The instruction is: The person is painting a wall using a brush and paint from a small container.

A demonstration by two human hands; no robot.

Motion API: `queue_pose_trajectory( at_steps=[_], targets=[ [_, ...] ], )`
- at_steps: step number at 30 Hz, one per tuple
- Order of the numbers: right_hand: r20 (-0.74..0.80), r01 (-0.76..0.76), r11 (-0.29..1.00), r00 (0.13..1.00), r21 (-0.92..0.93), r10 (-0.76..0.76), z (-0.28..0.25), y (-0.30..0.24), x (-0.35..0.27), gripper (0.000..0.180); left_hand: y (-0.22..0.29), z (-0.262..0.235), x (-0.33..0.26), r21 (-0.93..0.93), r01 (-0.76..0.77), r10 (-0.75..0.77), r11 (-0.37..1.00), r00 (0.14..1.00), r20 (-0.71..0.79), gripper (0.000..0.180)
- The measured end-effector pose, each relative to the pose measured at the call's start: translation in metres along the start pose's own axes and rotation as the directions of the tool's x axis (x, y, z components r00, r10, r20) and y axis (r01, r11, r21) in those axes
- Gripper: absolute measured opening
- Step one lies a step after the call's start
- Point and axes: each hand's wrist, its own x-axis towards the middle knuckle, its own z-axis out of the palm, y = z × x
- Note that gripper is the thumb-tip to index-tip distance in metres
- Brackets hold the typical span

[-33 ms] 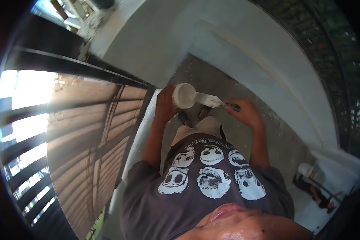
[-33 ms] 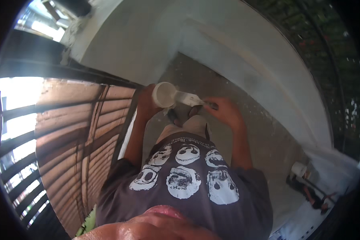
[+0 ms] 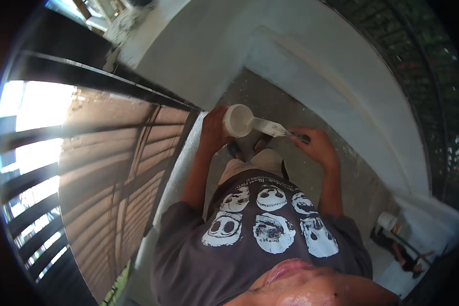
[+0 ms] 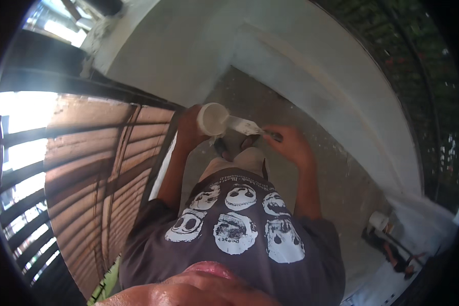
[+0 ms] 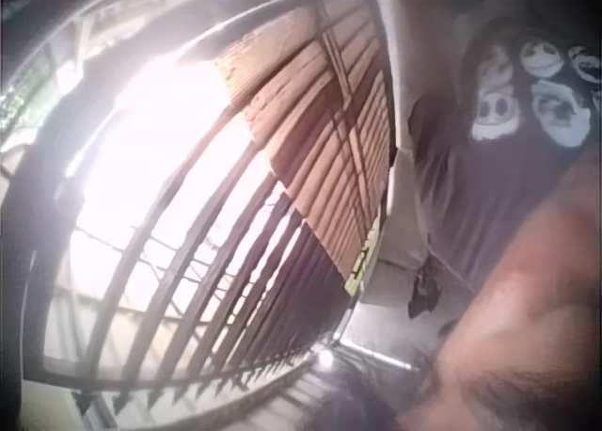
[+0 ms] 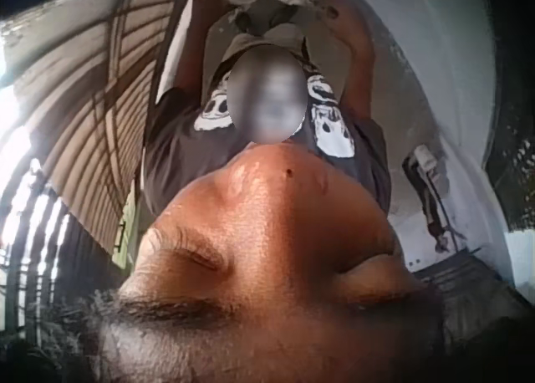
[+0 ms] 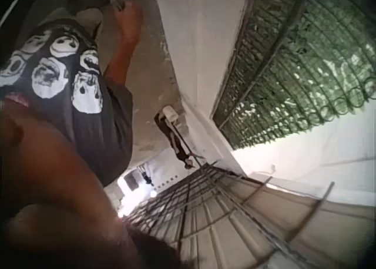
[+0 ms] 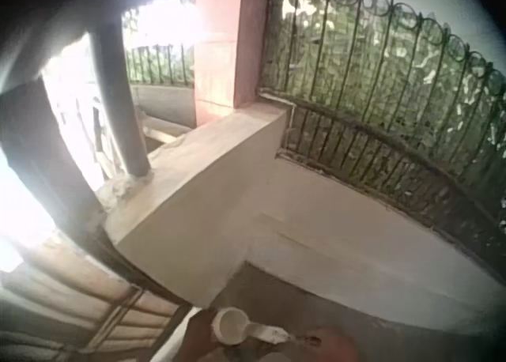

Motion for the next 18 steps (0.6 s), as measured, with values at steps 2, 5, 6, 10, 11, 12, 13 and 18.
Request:
queue_pose_trajectory(
  at_steps=[2, 5, 6, 10, 11, 12, 13, 18],
  targets=[
    [0.014, -0.095, 0.995, 0.995, -0.039, 0.096, -0.008, -0.006, -0.008, 0.029, 0.019, -0.007, 0.013, -0.020, -0.027, 0.027, 0.999, 1.000, -0.014, 0.109],
    [-0.035, -0.198, 0.979, 0.980, -0.049, 0.197, -0.003, -0.002, -0.011, 0.033, 0.029, -0.008, 0.025, -0.031, -0.116, 0.115, 0.993, 0.993, -0.026, 0.108],
    [-0.066, -0.190, 0.982, 0.980, -0.024, 0.188, 0.000, 0.001, -0.011, 0.036, 0.031, -0.009, 0.030, -0.003, -0.149, 0.149, 0.989, 0.987, -0.054, 0.108],
    [-0.075, -0.217, 0.976, 0.973, 0.017, 0.217, 0.002, 0.009, -0.013, 0.039, 0.033, 0.004, 0.052, 0.044, -0.224, 0.223, 0.974, 0.975, 0.013, 0.107],
    [-0.085, -0.250, 0.967, 0.964, 0.039, 0.253, 0.003, 0.017, -0.010, 0.040, 0.037, 0.009, 0.058, 0.050, -0.259, 0.260, 0.964, 0.966, 0.001, 0.107],
    [-0.150, -0.269, 0.962, 0.950, 0.048, 0.273, 0.002, 0.022, -0.007, 0.040, 0.040, 0.013, 0.060, 0.060, -0.293, 0.294, 0.954, 0.956, -0.010, 0.107],
    [-0.113, -0.280, 0.956, 0.950, 0.090, 0.290, 0.000, 0.024, -0.005, 0.041, 0.042, 0.018, 0.064, 0.027, -0.292, 0.292, 0.956, 0.956, -0.002, 0.107],
    [-0.075, -0.397, 0.909, 0.910, 0.128, 0.408, -0.021, 0.043, -0.012, 0.043, 0.075, 0.024, 0.076, 0.008, -0.338, 0.338, 0.941, 0.941, 0.012, 0.105]
  ],
)
